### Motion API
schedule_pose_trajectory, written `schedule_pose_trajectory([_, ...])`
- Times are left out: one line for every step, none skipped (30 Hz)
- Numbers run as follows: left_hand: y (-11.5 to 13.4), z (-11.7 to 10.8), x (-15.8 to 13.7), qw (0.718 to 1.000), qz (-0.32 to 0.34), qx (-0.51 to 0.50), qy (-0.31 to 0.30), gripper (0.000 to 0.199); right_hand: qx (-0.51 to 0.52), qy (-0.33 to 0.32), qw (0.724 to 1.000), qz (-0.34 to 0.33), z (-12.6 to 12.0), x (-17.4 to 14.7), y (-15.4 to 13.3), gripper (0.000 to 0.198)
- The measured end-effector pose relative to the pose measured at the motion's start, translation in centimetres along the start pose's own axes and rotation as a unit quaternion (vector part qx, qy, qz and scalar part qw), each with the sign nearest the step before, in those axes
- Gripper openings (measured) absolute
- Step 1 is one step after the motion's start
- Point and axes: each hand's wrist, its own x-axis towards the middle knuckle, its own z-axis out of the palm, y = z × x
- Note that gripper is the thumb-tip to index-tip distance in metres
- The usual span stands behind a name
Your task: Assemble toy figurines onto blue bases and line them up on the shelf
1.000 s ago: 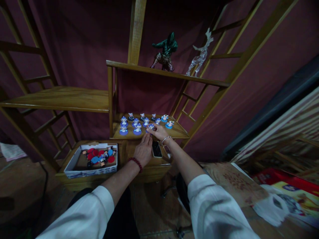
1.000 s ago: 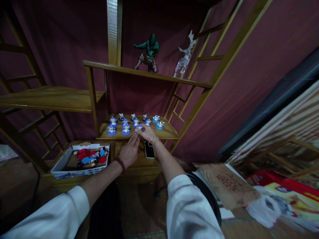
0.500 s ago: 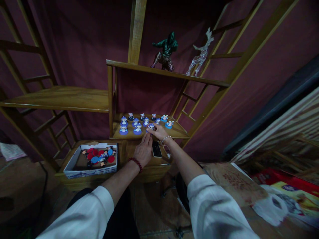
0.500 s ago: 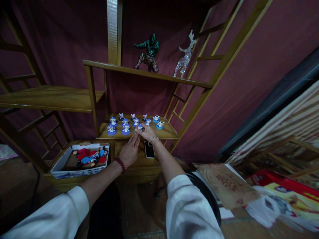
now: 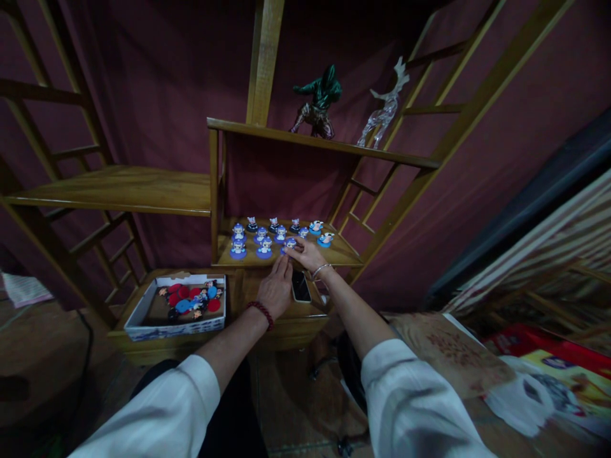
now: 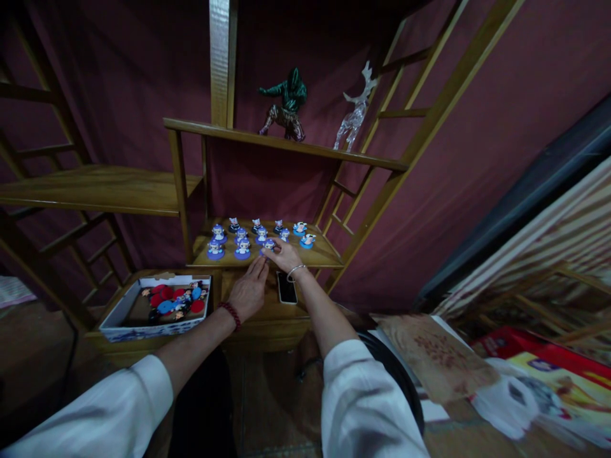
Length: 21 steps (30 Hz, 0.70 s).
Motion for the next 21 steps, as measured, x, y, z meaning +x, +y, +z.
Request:
schedule_pose_trajectory([-0.02, 0.03, 0.00, 1.000, 0.000, -0.001, 0.001, 0.055, -0.002, 0.001, 1.000, -0.001, 0.00, -0.04, -0.03, 0.034])
schedule_pose_trajectory([-0.04, 0.06, 0.00, 1.000, -0.001, -0.001, 0.002, 0.055, -0.006, 0.001, 1.000, -0.001, 0.00, -0.08, -0.06, 0.033])
schedule_pose_trajectory([-0.05, 0.09, 0.00, 1.000, -0.001, -0.001, 0.002, 0.055, -0.013, 0.001, 1.000, 0.000, 0.00, -0.10, -0.09, 0.032])
schedule_pose_trajectory([-0.06, 0.10, 0.01, 1.000, 0.000, -0.001, 0.002, 0.055, -0.020, -0.001, 1.000, 0.000, 0.01, -0.12, -0.10, 0.030])
schedule_pose_trajectory([-0.06, 0.09, 0.02, 1.000, 0.001, -0.001, 0.002, 0.055, -0.026, -0.002, 1.000, 0.000, 0.01, -0.12, -0.10, 0.029])
schedule_pose_trajectory([-0.06, 0.08, 0.04, 1.000, 0.001, 0.000, 0.002, 0.055, -0.029, -0.002, 1.000, 0.000, 0.01, -0.12, -0.10, 0.028])
schedule_pose_trajectory([-0.05, 0.05, 0.05, 1.000, 0.001, 0.001, 0.001, 0.055, -0.032, -0.002, 0.999, 0.001, 0.01, -0.12, -0.09, 0.027])
schedule_pose_trajectory([-0.04, 0.01, 0.07, 1.000, 0.000, 0.001, -0.001, 0.055, -0.033, -0.003, 0.999, 0.002, 0.00, -0.12, -0.09, 0.027])
schedule_pose_trajectory([-0.04, -0.03, 0.08, 1.000, -0.001, 0.001, -0.002, 0.056, -0.031, -0.004, 1.000, 0.004, -0.02, -0.12, -0.11, 0.027])
schedule_pose_trajectory([-0.03, -0.07, 0.09, 1.000, -0.001, 0.001, -0.003, 0.056, -0.024, -0.006, 1.000, 0.006, -0.04, -0.14, -0.15, 0.027])
schedule_pose_trajectory([-0.03, -0.11, 0.10, 1.000, -0.002, 0.000, -0.005, 0.056, -0.012, -0.009, 1.000, 0.008, -0.06, -0.16, -0.21, 0.027])
schedule_pose_trajectory([-0.03, -0.13, 0.10, 1.000, -0.002, 0.000, -0.006, 0.056, 0.006, -0.012, 1.000, 0.011, -0.09, -0.20, -0.30, 0.028])
schedule_pose_trajectory([-0.03, -0.14, 0.10, 1.000, -0.001, 0.000, -0.006, 0.056, 0.028, -0.016, 0.999, 0.013, -0.13, -0.25, -0.39, 0.029])
schedule_pose_trajectory([-0.04, -0.12, 0.09, 1.000, 0.000, 0.001, -0.005, 0.056, 0.050, -0.019, 0.998, 0.017, -0.16, -0.30, -0.48, 0.031])
schedule_pose_trajectory([-0.05, -0.10, 0.07, 1.000, 0.000, 0.002, -0.004, 0.057, 0.068, -0.021, 0.997, 0.023, -0.19, -0.35, -0.55, 0.033])
schedule_pose_trajectory([-0.05, -0.06, 0.05, 1.000, 0.001, 0.002, -0.002, 0.057, 0.081, -0.023, 0.996, 0.029, -0.21, -0.40, -0.59, 0.034])
schedule_pose_trajectory([-0.06, -0.02, 0.04, 1.000, 0.001, 0.002, -0.001, 0.057, 0.089, -0.024, 0.995, 0.035, -0.22, -0.43, -0.59, 0.035])
schedule_pose_trajectory([-0.06, 0.01, 0.02, 1.000, 0.002, 0.001, 0.000, 0.057, 0.095, -0.023, 0.994, 0.040, -0.22, -0.45, -0.56, 0.035])
schedule_pose_trajectory([-0.07, 0.04, 0.02, 1.000, 0.002, 0.000, 0.000, 0.058, 0.099, -0.020, 0.994, 0.044, -0.21, -0.45, -0.50, 0.035])
schedule_pose_trajectory([-0.06, 0.05, 0.02, 1.000, 0.002, -0.001, 0.000, 0.058, 0.103, -0.016, 0.993, 0.047, -0.18, -0.44, -0.42, 0.035])
schedule_pose_trajectory([-0.06, 0.05, 0.03, 1.000, 0.001, -0.001, 0.000, 0.059, 0.107, -0.014, 0.993, 0.048, -0.15, -0.41, -0.34, 0.034])
